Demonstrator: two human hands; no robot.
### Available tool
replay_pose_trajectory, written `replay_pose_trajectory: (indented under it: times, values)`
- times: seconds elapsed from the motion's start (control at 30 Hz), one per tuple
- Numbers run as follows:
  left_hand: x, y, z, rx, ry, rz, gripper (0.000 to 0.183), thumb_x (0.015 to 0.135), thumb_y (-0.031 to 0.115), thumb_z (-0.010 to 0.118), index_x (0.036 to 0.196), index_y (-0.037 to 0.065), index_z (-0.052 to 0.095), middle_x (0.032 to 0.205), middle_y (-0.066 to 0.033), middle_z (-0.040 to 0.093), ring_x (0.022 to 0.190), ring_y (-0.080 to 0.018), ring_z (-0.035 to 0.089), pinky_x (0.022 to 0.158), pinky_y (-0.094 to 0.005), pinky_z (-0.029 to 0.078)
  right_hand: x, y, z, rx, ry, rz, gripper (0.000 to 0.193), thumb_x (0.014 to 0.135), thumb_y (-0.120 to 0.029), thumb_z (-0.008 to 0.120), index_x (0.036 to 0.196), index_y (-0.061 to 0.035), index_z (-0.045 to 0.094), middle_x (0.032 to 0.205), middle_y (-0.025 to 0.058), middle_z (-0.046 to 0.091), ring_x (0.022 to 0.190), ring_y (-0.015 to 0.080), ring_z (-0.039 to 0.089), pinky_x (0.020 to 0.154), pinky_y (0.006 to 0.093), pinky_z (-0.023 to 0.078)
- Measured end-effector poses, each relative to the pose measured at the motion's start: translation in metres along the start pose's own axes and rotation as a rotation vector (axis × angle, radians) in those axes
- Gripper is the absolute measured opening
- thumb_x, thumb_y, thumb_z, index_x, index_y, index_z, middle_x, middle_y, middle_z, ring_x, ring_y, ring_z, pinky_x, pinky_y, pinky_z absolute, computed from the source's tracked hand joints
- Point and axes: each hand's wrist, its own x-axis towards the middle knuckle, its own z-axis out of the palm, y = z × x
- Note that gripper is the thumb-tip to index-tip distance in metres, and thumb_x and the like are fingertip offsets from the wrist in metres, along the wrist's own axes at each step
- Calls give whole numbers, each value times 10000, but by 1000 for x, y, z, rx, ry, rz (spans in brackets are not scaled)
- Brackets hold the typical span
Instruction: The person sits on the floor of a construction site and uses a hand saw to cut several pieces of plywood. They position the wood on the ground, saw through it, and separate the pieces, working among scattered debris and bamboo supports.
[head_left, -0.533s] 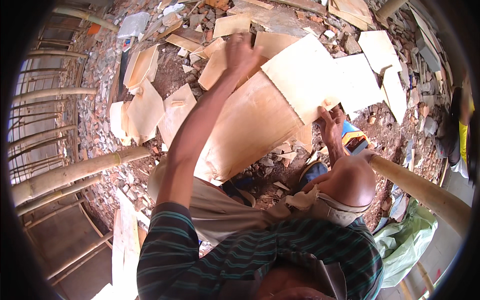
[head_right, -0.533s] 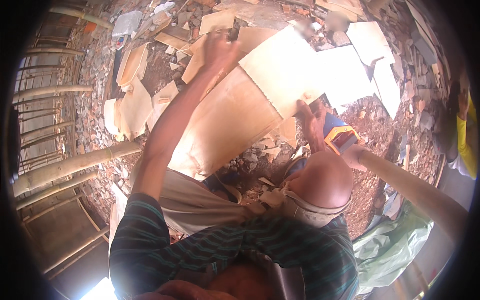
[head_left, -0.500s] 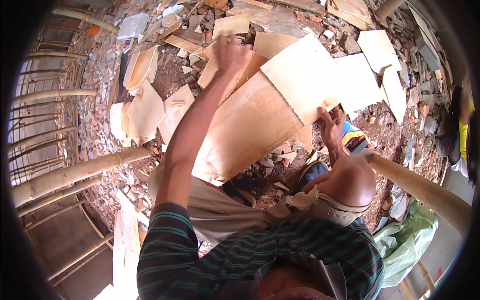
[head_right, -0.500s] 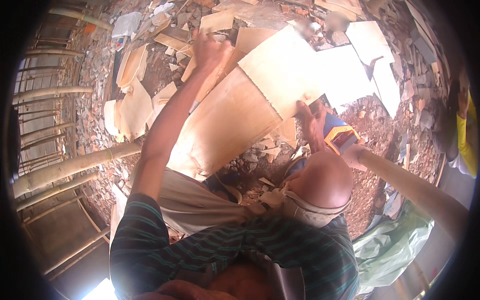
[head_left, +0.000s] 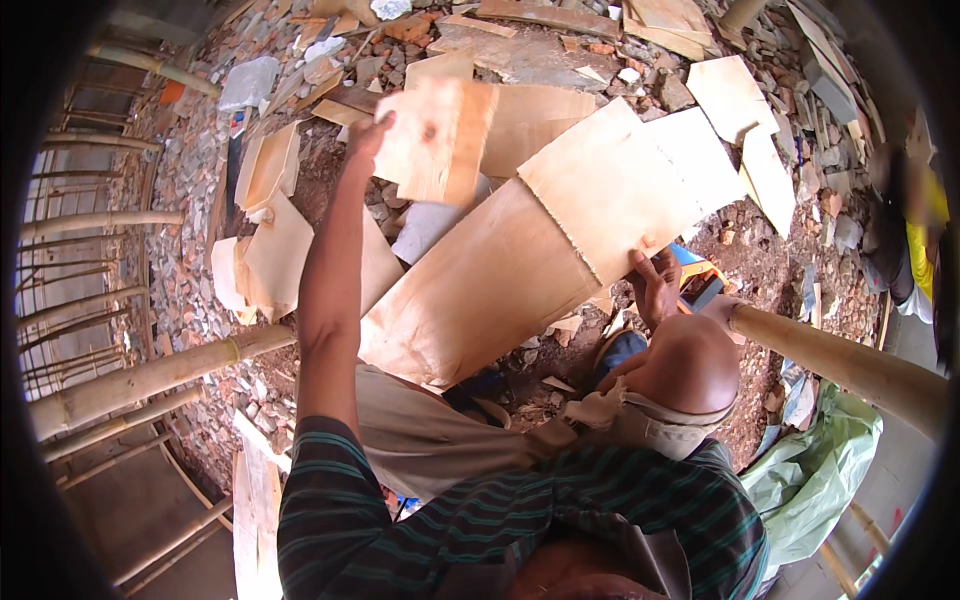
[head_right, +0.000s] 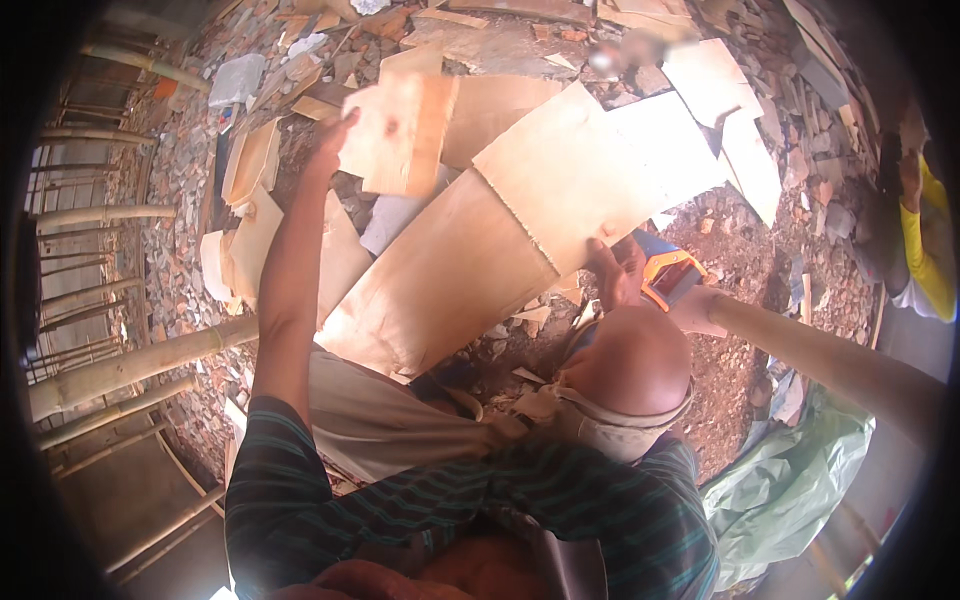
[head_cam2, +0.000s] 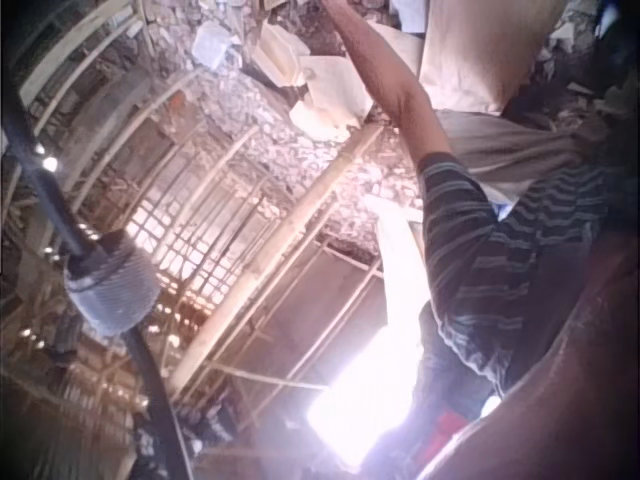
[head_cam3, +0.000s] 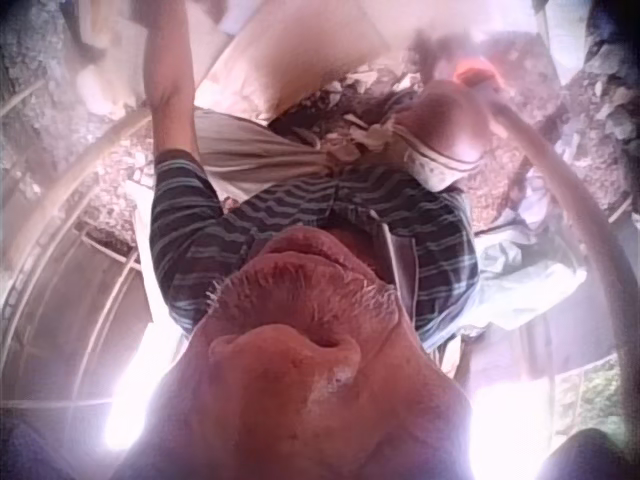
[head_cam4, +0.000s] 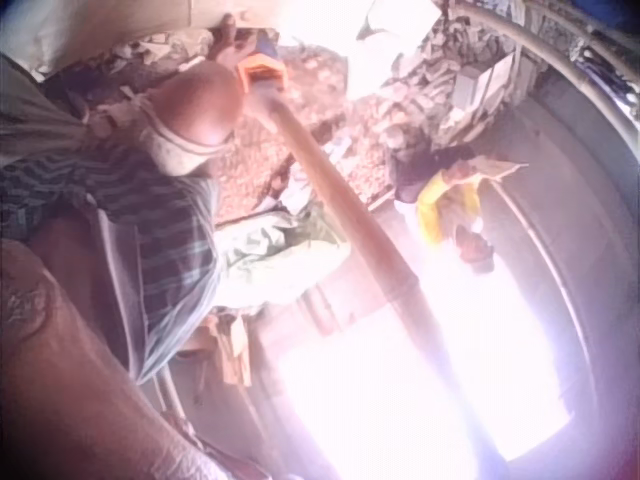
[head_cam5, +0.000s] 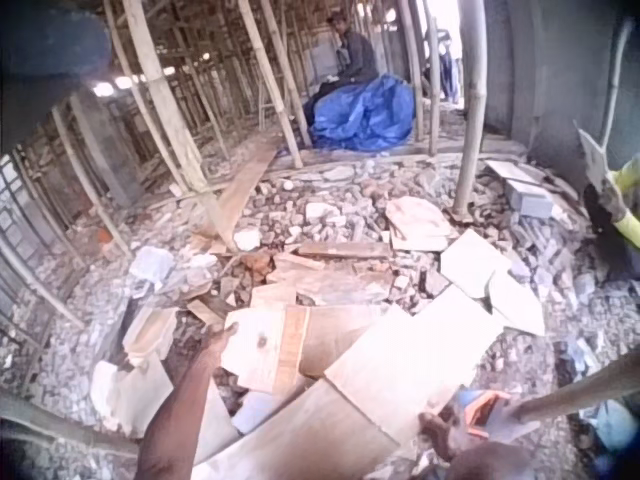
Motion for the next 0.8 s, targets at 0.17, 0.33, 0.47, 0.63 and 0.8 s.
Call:
replay_pose_trajectory:
  times: [0.17, 0.33, 0.47, 0.63, 0.8]
  values:
    - [29, 39, 16, -845, 220, -147, 350, 839, 174, 677, 1073, -53, 548, 988, -145, 634, 854, -248, 644, 697, -400, 560, -3, 3, -7, -48, 52, -5, 246, 871, -69, 597, 1110, -28, 556, 973, 112, 637, 844, 209, 646, 708, 362, 561]
    - [6, 56, 103, -1104, 124, -66, 430, 883, 167, 636, 1236, 2, 456, 1146, -136, 567, 971, -268, 613, 813, -445, 542, -2, 2, -4, 1, 98, 23, 255, 857, -49, 599, 1107, -17, 564, 969, 107, 640, 848, 203, 641, 711, 342, 544]
    - [-14, 73, 164, -662, 34, -141, 504, 870, 350, 621, 1175, -34, 507, 1165, -188, 565, 1076, -330, 563, 879, -433, 492, -4, 0, 0, 6, 117, 44, 308, 820, -19, 624, 1124, -12, 576, 988, 92, 641, 868, 187, 622, 760, 322, 504]
    - [-37, 79, 153, 122, -150, 115, 626, 907, 494, 512, 1273, -10, 450, 1188, -143, 565, 1054, -241, 563, 942, -349, 438, -1, -3, 8, 62, 128, 15, 332, 800, -21, 644, 1128, -20, 597, 977, 87, 650, 866, 181, 613, 765, 315, 489]
    - [-68, 72, 89, -23, -571, 150, 571, 952, 465, 441, 1189, -46, 538, 1077, -144, 618, 946, -216, 595, 867, -340, 463, 27, -8, 26, -246, 106, 49, 341, 811, -85, 620, 1119, 52, 571, 963, 131, 648, 854, 217, 627, 724, 343, 523]
